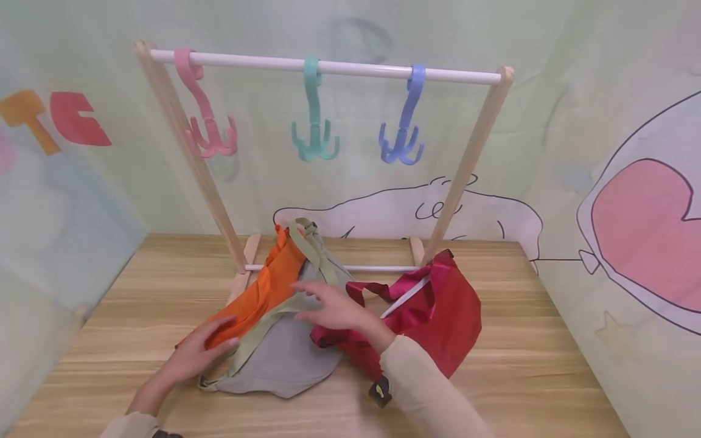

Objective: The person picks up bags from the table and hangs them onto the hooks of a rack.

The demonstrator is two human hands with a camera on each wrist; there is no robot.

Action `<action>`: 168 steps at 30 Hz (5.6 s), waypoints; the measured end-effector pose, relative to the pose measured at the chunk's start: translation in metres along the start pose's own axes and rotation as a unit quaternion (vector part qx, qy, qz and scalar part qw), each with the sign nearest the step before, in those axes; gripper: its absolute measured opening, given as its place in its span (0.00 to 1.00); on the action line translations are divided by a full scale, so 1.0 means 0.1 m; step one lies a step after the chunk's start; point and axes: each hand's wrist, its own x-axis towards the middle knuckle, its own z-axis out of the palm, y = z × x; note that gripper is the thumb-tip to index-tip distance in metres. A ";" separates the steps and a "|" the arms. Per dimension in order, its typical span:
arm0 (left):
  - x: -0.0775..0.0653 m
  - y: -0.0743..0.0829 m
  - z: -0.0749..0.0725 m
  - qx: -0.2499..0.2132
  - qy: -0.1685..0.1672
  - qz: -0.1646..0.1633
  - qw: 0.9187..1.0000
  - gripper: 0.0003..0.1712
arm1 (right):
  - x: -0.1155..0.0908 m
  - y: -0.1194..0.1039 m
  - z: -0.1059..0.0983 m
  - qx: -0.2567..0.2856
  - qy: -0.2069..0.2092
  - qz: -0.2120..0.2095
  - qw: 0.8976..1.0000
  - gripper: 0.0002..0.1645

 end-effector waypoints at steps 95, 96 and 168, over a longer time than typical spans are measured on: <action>-0.03 -0.10 -0.02 -0.089 -0.023 0.038 0.995 0.13 | 0.63 0.10 0.68 -0.123 -0.031 0.076 0.989 0.25; -0.03 -0.09 -0.02 -0.088 -0.021 0.039 0.995 0.13 | 0.63 0.09 0.69 -0.123 -0.030 0.078 0.989 0.25; 0.01 0.19 -0.06 -0.059 0.038 0.113 0.991 0.11 | 0.65 0.05 0.65 -0.165 0.046 -0.030 0.985 0.02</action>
